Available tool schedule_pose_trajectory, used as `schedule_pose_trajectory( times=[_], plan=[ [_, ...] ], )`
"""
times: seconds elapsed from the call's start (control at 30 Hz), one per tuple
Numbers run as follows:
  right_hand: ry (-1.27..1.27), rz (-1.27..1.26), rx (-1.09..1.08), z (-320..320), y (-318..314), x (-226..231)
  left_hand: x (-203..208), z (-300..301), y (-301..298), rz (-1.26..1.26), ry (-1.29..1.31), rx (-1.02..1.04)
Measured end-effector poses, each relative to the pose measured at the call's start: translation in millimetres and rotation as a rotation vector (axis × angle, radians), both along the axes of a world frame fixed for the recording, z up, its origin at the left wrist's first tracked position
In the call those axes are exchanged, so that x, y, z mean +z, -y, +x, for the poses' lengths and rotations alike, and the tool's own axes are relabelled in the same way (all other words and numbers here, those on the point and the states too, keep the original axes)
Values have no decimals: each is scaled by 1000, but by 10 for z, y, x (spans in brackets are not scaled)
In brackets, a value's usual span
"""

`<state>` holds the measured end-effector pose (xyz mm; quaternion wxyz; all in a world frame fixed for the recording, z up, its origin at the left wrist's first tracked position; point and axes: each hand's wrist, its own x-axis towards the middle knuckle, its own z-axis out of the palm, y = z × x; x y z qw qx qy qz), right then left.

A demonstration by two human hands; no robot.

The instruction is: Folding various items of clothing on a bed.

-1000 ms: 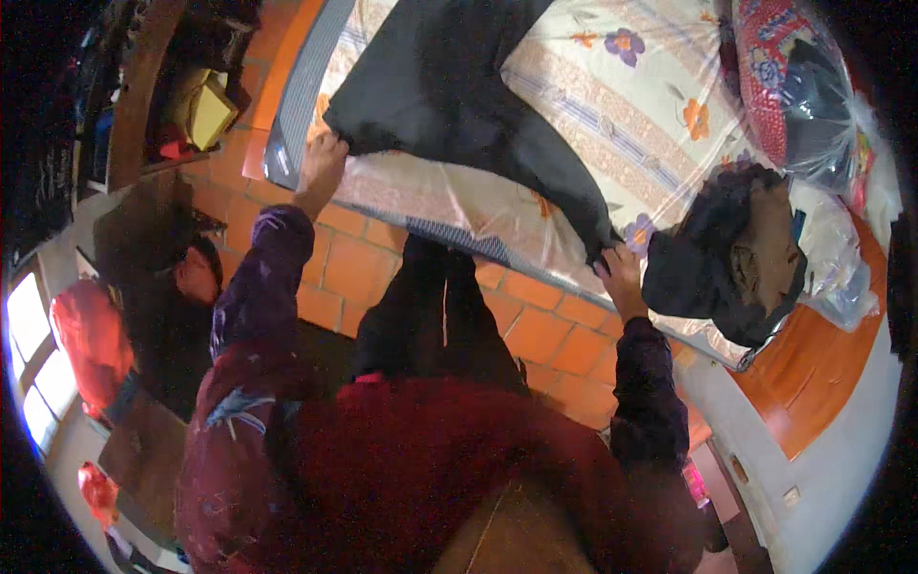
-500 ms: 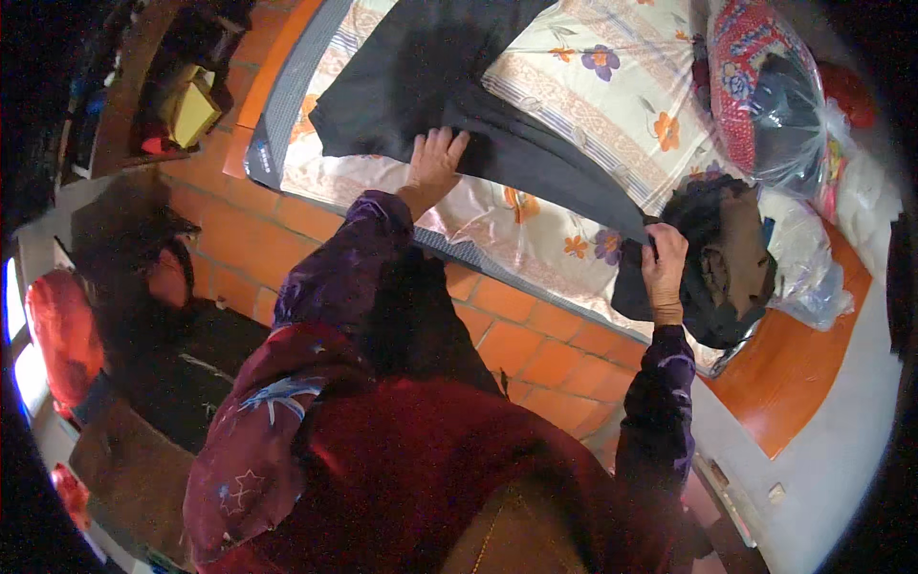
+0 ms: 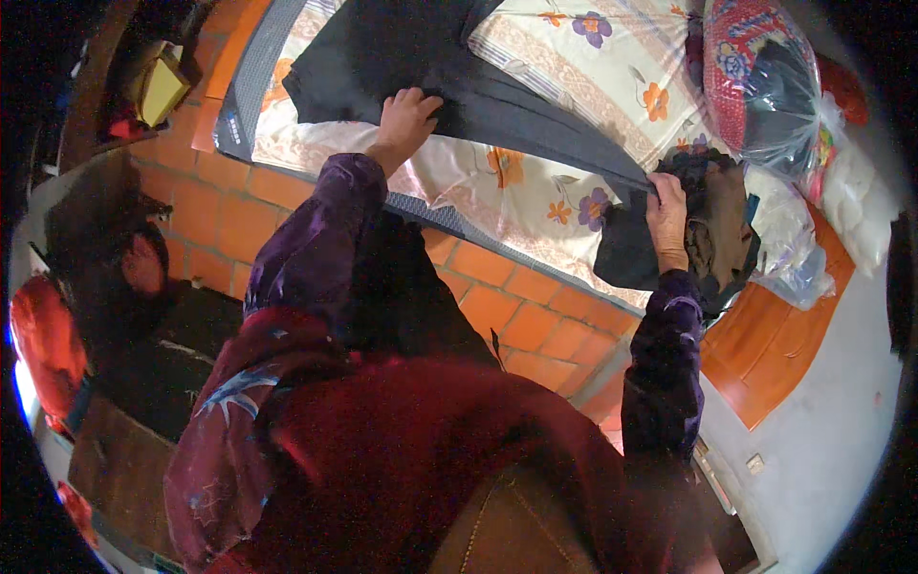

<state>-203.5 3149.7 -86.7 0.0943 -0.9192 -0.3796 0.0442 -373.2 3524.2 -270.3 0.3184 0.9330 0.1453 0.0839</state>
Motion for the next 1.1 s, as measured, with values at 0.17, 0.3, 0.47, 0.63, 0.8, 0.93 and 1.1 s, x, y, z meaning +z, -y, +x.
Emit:
schedule_pose_trajectory(
  times=[0.17, 0.3, 0.47, 0.63, 0.8, 0.93, 1.1],
  plan=[
    [-12, -101, -9, -248, 255, -341, 128, 27, -90, 100, 109, -94],
    [-173, -264, -65, -612, 310, -887, 180, -74, -266, 170, 158, -249],
    [-170, 23, -353, -842, 28, -1523, 170, -9, -306, 169, 110, -325],
    [-180, 19, -457, -1044, -135, -1731, 231, 45, -228, 133, 114, -325],
    [-251, 316, -572, -960, 81, -1744, 287, -10, -135, 173, 181, -273],
    [100, 355, -702, -842, 300, -1738, 290, -49, -105, 166, 167, -253],
    [-79, 180, -671, -686, 436, -1756, 271, -51, -146, 71, 155, -286]
  ],
)
